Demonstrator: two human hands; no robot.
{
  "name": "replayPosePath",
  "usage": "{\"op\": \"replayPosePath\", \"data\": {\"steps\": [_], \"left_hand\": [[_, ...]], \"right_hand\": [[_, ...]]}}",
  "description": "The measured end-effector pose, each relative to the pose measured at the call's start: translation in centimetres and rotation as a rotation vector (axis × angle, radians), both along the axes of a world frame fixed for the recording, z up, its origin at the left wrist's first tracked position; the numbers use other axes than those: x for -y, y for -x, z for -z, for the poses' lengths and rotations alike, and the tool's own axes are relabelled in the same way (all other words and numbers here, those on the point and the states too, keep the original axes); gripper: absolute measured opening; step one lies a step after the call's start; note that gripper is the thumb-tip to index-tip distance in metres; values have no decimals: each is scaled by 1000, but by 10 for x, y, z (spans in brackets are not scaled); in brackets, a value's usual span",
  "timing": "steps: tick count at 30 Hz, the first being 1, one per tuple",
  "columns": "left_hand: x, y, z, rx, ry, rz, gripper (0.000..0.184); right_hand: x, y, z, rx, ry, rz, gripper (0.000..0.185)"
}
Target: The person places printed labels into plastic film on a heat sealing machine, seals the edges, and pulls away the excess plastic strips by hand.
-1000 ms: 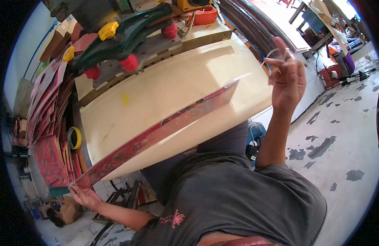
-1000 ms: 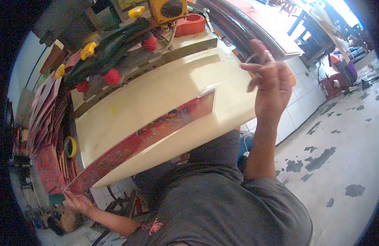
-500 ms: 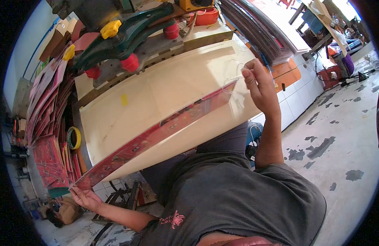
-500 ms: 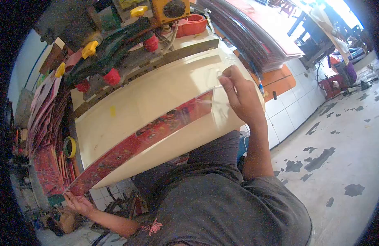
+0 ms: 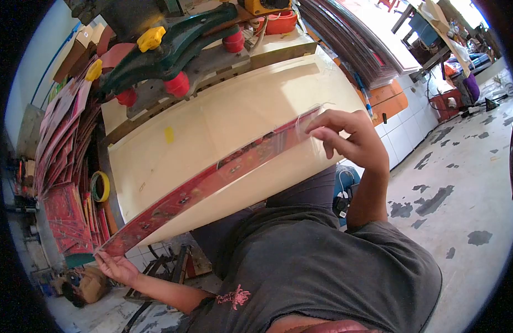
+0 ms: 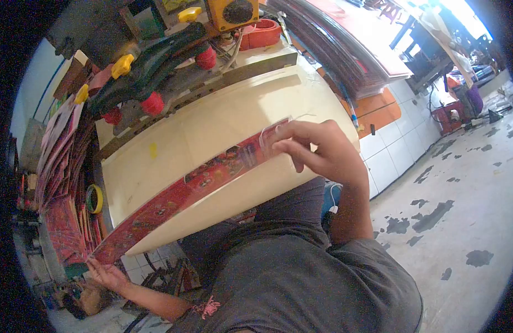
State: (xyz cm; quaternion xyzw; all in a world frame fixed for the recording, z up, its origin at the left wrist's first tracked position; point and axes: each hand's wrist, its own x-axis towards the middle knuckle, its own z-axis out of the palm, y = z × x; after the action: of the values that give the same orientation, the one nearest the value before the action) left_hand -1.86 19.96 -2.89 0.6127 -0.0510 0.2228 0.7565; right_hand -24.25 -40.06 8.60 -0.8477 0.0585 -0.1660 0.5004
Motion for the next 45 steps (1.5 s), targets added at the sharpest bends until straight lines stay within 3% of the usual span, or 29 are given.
{"op": "replayPosePath", "data": {"steps": [3,6,10,13,15,16,20,23,29,31,35,40,43,45], "left_hand": [[1,2,4,4,10,-40,58],[-6,0,7,5,-32,1,58],[-6,-1,4,-17,-57,7,60],[0,1,1,-6,-39,61,52],[25,10,-17,63,-84,189,24],[27,10,-17,63,-83,189,24],[29,10,-12,56,-65,91,28],[27,10,-11,57,-59,91,29],[23,8,-12,56,-74,115,29],[22,7,-10,51,-74,106,28],[25,6,-8,63,-39,78,26],[26,9,-10,53,-52,106,24],[15,5,-1,53,-32,122,34],[27,8,-8,59,-34,92,24]], "right_hand": [[-6,-2,6,-80,75,-31,17],[-13,-6,5,-188,-110,-231,20],[-19,-10,10,-311,-283,-261,20],[-14,-6,8,-388,-416,-249,28],[-9,-4,9,-271,-588,-272,34],[-6,-4,7,-242,-604,-268,34],[-11,-7,7,-270,-557,-176,35],[-18,-6,3,-346,-371,-96,34],[-36,-10,-3,-165,-179,205,26],[-40,-13,-9,-275,-376,124,27],[-45,-22,8,-348,-390,57,27],[-39,-17,12,-233,-599,-58,34],[-31,-15,12,-130,-651,14,37],[-26,-14,14,-129,-637,58,36]]}}
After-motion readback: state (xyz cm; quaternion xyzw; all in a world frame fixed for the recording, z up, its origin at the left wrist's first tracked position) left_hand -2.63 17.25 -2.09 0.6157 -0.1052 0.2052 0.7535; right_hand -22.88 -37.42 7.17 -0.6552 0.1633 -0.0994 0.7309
